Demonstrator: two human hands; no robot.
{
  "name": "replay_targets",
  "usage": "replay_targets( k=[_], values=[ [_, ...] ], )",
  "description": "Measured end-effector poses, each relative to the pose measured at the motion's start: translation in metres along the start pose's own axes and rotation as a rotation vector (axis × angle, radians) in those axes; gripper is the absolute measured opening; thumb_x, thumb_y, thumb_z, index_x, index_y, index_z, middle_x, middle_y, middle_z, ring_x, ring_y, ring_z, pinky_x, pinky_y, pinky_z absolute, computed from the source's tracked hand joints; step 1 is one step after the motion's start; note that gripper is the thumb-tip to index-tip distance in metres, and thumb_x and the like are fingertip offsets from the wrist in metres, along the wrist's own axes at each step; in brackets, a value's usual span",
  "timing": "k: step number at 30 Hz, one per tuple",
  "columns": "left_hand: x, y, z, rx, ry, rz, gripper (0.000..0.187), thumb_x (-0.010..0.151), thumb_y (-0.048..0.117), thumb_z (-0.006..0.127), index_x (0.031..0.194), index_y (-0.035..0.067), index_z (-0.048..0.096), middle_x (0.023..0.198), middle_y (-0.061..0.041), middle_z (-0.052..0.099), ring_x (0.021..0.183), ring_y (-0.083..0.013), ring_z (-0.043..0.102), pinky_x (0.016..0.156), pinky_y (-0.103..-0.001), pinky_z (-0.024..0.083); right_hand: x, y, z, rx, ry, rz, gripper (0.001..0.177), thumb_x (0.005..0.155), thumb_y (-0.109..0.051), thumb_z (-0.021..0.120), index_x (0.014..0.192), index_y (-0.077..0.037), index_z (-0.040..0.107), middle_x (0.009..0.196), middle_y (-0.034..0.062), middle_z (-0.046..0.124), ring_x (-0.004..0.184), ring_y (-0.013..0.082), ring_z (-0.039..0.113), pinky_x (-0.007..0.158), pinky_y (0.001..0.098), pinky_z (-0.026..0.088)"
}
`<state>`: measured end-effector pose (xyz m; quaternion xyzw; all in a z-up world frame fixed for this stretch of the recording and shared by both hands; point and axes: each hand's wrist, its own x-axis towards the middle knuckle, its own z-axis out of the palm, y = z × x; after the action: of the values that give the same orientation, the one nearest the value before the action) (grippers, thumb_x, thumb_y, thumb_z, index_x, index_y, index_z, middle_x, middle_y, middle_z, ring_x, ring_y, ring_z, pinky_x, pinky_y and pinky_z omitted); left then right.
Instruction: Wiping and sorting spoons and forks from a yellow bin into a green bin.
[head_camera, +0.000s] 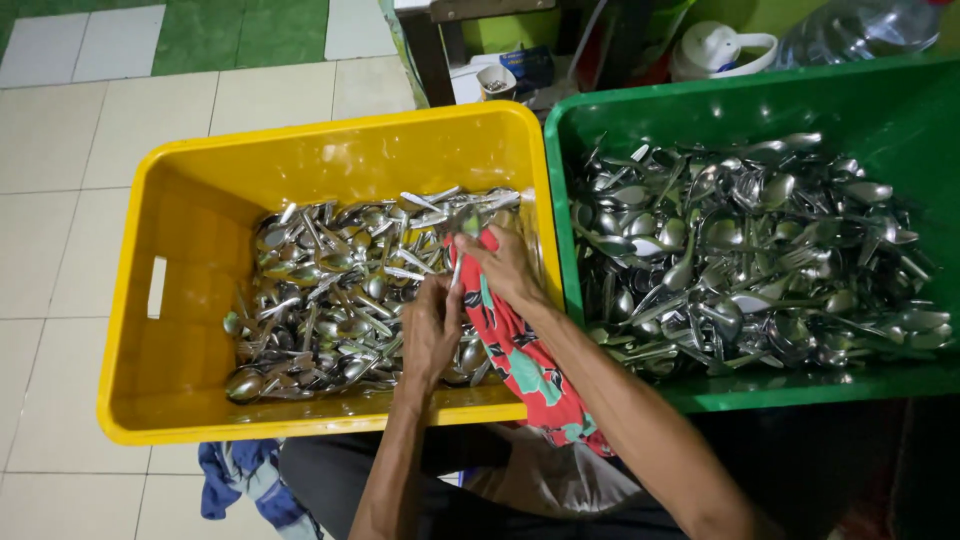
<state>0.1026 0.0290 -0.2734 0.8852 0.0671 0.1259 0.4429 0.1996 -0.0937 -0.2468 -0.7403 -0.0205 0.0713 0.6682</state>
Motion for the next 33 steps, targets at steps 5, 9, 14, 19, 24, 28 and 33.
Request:
replay_targets(
  k=[5, 9, 14, 19, 24, 28, 33],
  values=[
    [0.000, 0.022, -0.009, -0.169, 0.015, -0.241, 0.024, 0.111, 0.021, 0.042, 0.110, 0.003, 0.057, 0.065, -0.013, 0.068, 0.052, -0.0219, 0.055, 0.056, -0.036, 0.045, -0.007, -0.006, 0.001, -0.182, 0.088, 0.113, 0.039, 0.102, -0.041, 0.056, 0.126, -0.011, 0.060, 0.119, 0.0205, 0.069, 0.121, 0.0393, 0.063, 0.098, 0.0539, 0.050],
    [-0.004, 0.005, -0.004, -0.170, 0.024, -0.197, 0.017, 0.108, 0.015, 0.043, 0.106, 0.005, 0.057, 0.062, -0.013, 0.065, 0.049, -0.0208, 0.053, 0.053, -0.037, 0.043, -0.007, -0.013, 0.001, -0.374, 0.181, -0.511, 0.024, 0.106, -0.017, 0.047, 0.121, -0.007, 0.062, 0.101, 0.0132, 0.057, 0.096, 0.0334, 0.060, 0.084, 0.0409, 0.049],
    [-0.004, -0.006, 0.001, -0.155, 0.130, -0.187, 0.018, 0.111, 0.019, 0.042, 0.109, 0.008, 0.055, 0.064, -0.010, 0.065, 0.052, -0.0201, 0.054, 0.056, -0.034, 0.045, -0.003, 0.020, 0.023, -0.695, -0.061, -0.892, 0.039, 0.090, -0.002, 0.060, 0.129, -0.010, 0.063, 0.097, 0.0039, 0.055, 0.058, 0.0228, 0.065, 0.041, 0.0311, 0.054],
    [0.002, -0.003, -0.005, -0.178, 0.230, -0.262, 0.019, 0.112, 0.016, 0.036, 0.108, 0.005, 0.052, 0.072, -0.012, 0.061, 0.061, -0.0217, 0.054, 0.062, -0.035, 0.047, -0.020, -0.001, 0.012, -0.606, -0.187, -0.758, 0.012, 0.094, -0.009, 0.063, 0.103, -0.004, 0.069, 0.086, 0.0120, 0.064, 0.063, 0.0227, 0.062, 0.054, 0.0326, 0.052],
    [0.004, -0.009, -0.004, -0.307, 0.368, -0.310, 0.023, 0.113, 0.020, 0.034, 0.108, 0.007, 0.052, 0.075, -0.007, 0.060, 0.064, -0.0187, 0.056, 0.063, -0.033, 0.049, -0.016, 0.015, 0.003, -0.453, -0.073, -0.248, 0.041, 0.095, -0.043, 0.068, 0.083, -0.004, 0.061, 0.067, 0.0160, 0.059, 0.069, 0.0370, 0.065, 0.062, 0.0484, 0.047],
    [0.002, -0.001, -0.002, -0.272, 0.351, -0.259, 0.024, 0.113, 0.022, 0.039, 0.106, 0.006, 0.055, 0.078, -0.010, 0.061, 0.069, -0.0208, 0.059, 0.066, -0.035, 0.052, -0.019, -0.003, 0.006, 0.161, -0.143, 0.233, 0.035, 0.093, -0.042, 0.067, 0.093, -0.007, 0.071, 0.085, 0.0075, 0.068, 0.088, 0.0195, 0.067, 0.084, 0.0346, 0.050],
    [0.005, -0.003, 0.005, -0.414, 0.249, -0.215, 0.027, 0.109, 0.024, 0.050, 0.096, 0.002, 0.060, 0.067, -0.011, 0.057, 0.058, -0.0179, 0.058, 0.053, -0.031, 0.048, -0.007, 0.025, 0.011, 0.731, -0.256, 0.440, 0.028, 0.094, -0.034, 0.066, 0.111, -0.013, 0.075, 0.102, 0.0010, 0.072, 0.098, 0.0178, 0.067, 0.095, 0.0342, 0.050]
  ],
)
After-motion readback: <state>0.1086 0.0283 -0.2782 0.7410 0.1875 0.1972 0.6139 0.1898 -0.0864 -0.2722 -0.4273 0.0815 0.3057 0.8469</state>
